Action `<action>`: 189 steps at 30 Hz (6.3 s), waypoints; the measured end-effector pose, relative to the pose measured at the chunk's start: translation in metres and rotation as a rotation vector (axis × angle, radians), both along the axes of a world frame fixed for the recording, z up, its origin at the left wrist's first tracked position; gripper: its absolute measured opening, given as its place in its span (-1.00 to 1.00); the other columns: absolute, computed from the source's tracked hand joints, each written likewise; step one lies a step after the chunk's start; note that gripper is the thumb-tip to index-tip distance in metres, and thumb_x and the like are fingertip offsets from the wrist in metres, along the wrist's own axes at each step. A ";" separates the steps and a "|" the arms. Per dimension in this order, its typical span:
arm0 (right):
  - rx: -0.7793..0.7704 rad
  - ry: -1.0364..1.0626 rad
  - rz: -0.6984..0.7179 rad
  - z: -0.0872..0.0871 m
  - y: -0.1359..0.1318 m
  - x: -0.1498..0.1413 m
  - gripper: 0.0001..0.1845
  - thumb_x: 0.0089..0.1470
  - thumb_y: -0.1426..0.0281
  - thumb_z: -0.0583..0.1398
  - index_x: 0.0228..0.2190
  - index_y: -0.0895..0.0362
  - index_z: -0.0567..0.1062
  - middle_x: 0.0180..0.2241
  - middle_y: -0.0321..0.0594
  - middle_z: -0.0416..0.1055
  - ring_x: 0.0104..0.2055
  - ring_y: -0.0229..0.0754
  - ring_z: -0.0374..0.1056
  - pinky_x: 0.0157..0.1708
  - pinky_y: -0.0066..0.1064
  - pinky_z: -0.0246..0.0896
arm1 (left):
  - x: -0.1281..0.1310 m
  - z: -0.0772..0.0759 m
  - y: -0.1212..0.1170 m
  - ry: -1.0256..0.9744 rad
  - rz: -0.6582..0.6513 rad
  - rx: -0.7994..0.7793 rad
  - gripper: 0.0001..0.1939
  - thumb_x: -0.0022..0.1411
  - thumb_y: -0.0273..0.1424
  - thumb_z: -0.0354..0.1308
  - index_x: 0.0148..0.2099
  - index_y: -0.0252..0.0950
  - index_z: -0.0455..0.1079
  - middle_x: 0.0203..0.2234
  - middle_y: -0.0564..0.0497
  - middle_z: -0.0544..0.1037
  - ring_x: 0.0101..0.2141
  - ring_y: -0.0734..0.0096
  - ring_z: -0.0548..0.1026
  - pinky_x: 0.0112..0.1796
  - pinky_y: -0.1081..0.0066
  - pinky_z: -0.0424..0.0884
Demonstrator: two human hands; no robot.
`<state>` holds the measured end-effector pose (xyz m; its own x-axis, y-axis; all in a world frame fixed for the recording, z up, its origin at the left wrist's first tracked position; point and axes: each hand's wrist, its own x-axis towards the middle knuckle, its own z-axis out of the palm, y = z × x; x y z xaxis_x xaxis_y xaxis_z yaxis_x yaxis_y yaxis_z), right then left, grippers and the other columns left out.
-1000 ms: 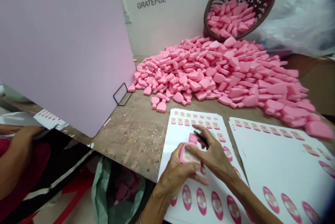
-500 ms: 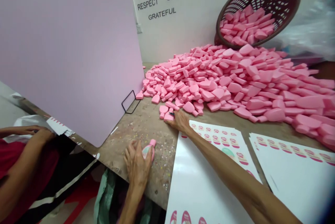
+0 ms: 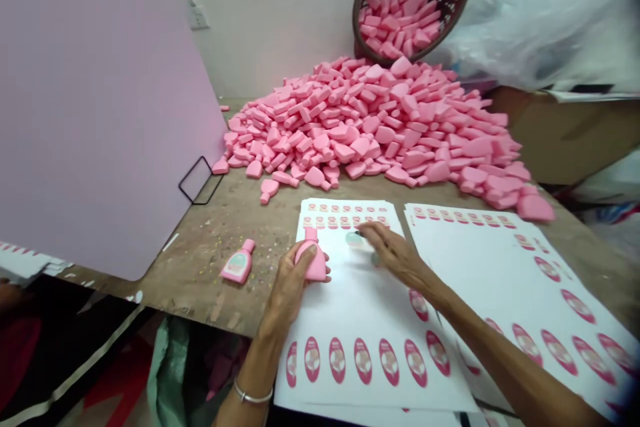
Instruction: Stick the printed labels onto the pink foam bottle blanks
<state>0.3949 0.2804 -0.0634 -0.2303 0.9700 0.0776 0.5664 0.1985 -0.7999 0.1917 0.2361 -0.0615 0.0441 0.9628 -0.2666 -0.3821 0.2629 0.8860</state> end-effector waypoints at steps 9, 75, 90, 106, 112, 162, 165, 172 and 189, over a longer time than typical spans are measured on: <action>0.082 -0.268 -0.214 -0.040 -0.020 0.056 -0.70 0.16 0.15 0.01 -0.37 0.06 0.41 -0.40 -0.23 0.45 -0.38 -0.15 0.35 -0.39 -0.35 0.14 | 0.051 -0.013 0.002 0.209 -0.114 -0.020 -0.62 0.02 -0.23 0.27 -0.20 -0.38 0.34 -0.38 -0.06 0.47 -0.47 0.43 0.49 -0.41 0.39 0.50; -0.118 0.318 -0.272 0.003 -0.054 0.040 -0.58 -0.07 0.06 0.25 -0.29 0.12 0.57 -0.40 -0.21 0.49 -0.37 -0.17 0.35 -0.40 -0.38 0.27 | 0.074 -0.005 -0.013 -0.196 -0.137 -0.077 -0.43 0.21 0.02 -0.04 -0.18 -0.44 0.40 -0.47 -0.11 0.49 -0.49 0.33 0.49 -0.51 0.34 0.50; -0.063 0.263 -0.238 0.011 -0.062 0.016 -0.64 -0.05 0.11 0.26 -0.33 0.12 0.59 -0.38 -0.20 0.54 -0.37 -0.13 0.43 -0.36 -0.32 0.36 | 0.072 0.003 -0.018 -0.250 -0.149 -0.081 -0.41 0.24 0.02 -0.09 -0.14 -0.43 0.43 -0.39 -0.14 0.55 -0.35 0.26 0.54 -0.32 0.25 0.54; 0.008 0.241 -0.240 0.015 -0.062 0.010 -0.69 -0.04 0.15 0.27 -0.33 0.11 0.58 -0.40 -0.20 0.53 -0.42 -0.18 0.39 -0.41 -0.36 0.33 | 0.068 0.005 -0.018 -0.267 -0.179 -0.040 -0.43 0.26 -0.01 -0.08 -0.10 -0.45 0.42 -0.34 -0.16 0.55 -0.33 0.27 0.53 -0.31 0.28 0.54; 0.055 0.229 -0.241 0.015 -0.061 0.008 -0.71 -0.03 0.16 0.26 -0.35 0.12 0.57 -0.39 -0.20 0.53 -0.42 -0.19 0.39 -0.42 -0.36 0.31 | 0.066 0.006 -0.018 -0.275 -0.190 -0.035 -0.45 0.25 -0.01 -0.07 -0.09 -0.42 0.41 -0.33 -0.14 0.54 -0.35 0.29 0.54 -0.31 0.27 0.53; 0.135 -0.328 -0.287 -0.002 0.127 0.120 -0.64 -0.03 0.22 0.21 -0.25 0.22 0.51 -0.35 -0.06 0.51 -0.31 -0.07 0.39 -0.32 -0.32 0.21 | -0.037 0.009 0.025 1.227 0.342 0.474 -0.62 0.19 -0.14 0.02 -0.08 -0.29 0.38 -0.08 -0.16 0.39 -0.08 0.15 0.38 -0.05 0.18 0.34; 0.120 -0.278 0.128 0.025 0.074 0.099 -0.67 -0.06 0.21 0.26 -0.24 0.10 0.53 -0.29 -0.22 0.51 -0.29 -0.16 0.39 -0.30 -0.39 0.24 | 0.003 0.016 0.024 0.828 -0.047 0.254 -0.59 0.15 -0.13 0.11 -0.05 -0.28 0.37 -0.11 -0.13 0.44 -0.16 0.24 0.45 -0.17 0.30 0.41; 0.110 -0.255 0.307 0.037 -0.023 0.068 -0.60 0.09 0.27 0.18 -0.01 -0.03 0.39 -0.12 -0.22 0.44 -0.18 -0.19 0.39 -0.23 -0.36 0.28 | 0.048 0.011 -0.009 0.212 -0.615 -0.012 -0.63 0.14 -0.14 0.15 -0.20 -0.38 0.39 -0.39 -0.09 0.52 -0.45 0.38 0.49 -0.37 0.37 0.45; 0.306 -0.378 -0.212 -0.017 -0.043 0.070 -0.78 0.20 0.28 0.05 -0.36 0.09 0.43 -0.37 -0.25 0.47 -0.32 -0.16 0.32 -0.25 -0.28 0.06 | 0.066 0.000 -0.003 0.325 -0.231 0.151 -0.61 0.15 -0.09 0.11 -0.21 -0.35 0.33 -0.45 0.00 0.44 -0.47 0.39 0.51 -0.43 0.44 0.44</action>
